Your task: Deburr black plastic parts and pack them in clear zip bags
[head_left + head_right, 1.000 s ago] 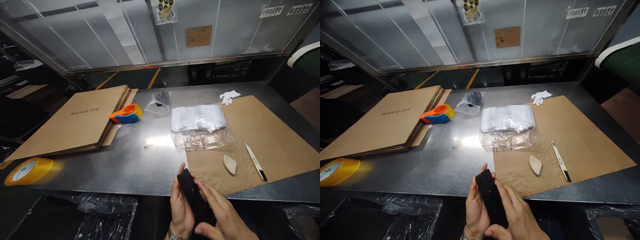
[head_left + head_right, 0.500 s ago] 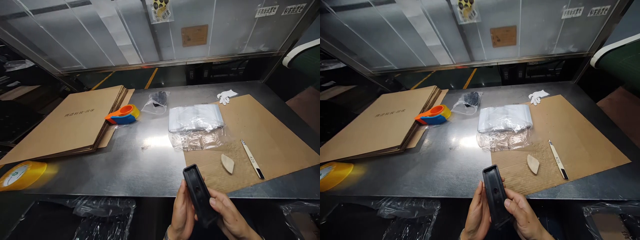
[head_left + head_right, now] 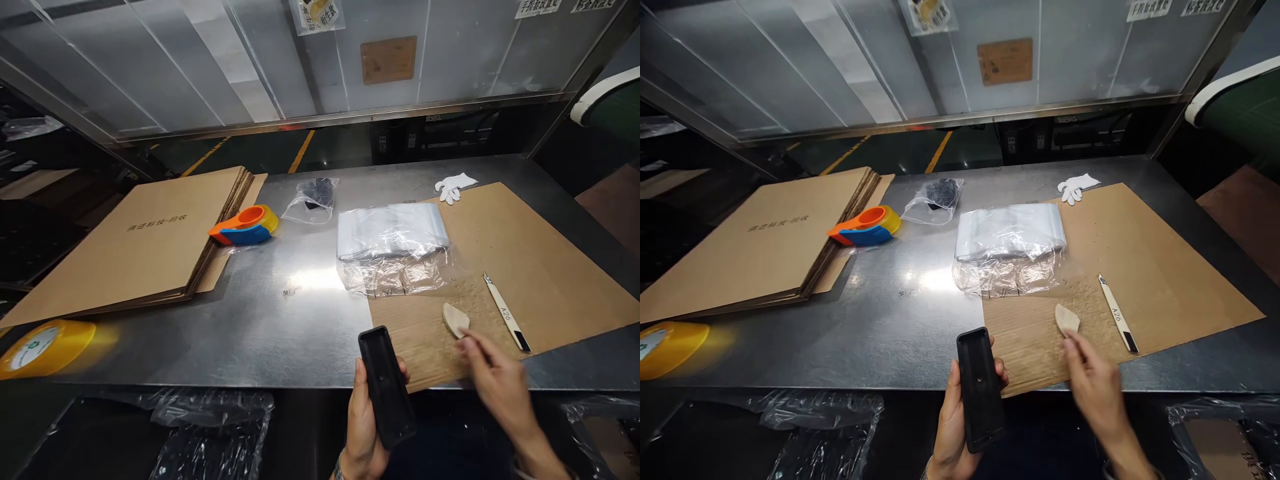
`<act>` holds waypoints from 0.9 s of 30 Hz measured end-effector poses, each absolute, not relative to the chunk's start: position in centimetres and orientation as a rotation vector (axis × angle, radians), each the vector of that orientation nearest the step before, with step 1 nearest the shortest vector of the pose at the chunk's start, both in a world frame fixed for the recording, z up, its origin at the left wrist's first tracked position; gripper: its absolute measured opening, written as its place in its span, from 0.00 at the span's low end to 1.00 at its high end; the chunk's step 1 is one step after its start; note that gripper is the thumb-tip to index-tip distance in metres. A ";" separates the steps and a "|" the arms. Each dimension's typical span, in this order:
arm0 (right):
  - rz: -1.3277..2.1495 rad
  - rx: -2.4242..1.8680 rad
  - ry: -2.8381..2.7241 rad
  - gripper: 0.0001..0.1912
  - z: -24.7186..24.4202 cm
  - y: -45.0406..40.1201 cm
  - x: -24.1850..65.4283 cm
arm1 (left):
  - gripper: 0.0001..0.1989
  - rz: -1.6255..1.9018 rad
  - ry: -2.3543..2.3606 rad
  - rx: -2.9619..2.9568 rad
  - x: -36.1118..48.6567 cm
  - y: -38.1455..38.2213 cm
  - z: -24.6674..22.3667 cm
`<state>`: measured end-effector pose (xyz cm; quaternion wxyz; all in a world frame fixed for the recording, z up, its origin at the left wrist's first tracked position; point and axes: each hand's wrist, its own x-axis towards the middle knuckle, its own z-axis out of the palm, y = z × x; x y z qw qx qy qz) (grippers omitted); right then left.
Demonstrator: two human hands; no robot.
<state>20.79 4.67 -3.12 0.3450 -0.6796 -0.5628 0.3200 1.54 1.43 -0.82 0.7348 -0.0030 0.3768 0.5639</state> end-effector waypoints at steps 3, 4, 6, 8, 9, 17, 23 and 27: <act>0.139 -1.997 -1.593 0.22 -4.0 7.8 25.2 | 0.24 1.218 0.792 -0.037 1.5 1.5 -0.8; -0.002 -2.094 -1.636 0.23 -4.4 8.7 26.3 | 0.24 1.212 0.783 -0.055 1.5 1.5 -0.7; -0.077 -2.205 -1.689 0.25 -5.2 10.1 27.7 | 0.24 1.204 0.767 -0.085 1.7 1.7 -0.6; -0.037 -2.261 -1.727 0.24 -5.9 11.0 28.3 | 0.24 1.199 0.756 -0.103 1.7 1.8 -0.4; -0.011 -2.280 -1.741 0.23 -6.2 11.2 28.3 | 0.24 1.198 0.754 -0.111 1.6 1.8 -0.3; 0.213 -2.306 -1.601 0.19 -5.0 10.6 27.9 | 0.24 1.213 0.777 -0.130 0.9 1.9 0.0; 0.653 -1.936 -1.491 0.23 -1.6 5.9 23.7 | 0.24 1.242 0.765 -0.144 0.8 2.2 0.0; 0.957 -1.615 -1.546 0.20 0.1 2.5 20.6 | 0.24 1.262 0.777 -0.117 0.7 2.3 -0.1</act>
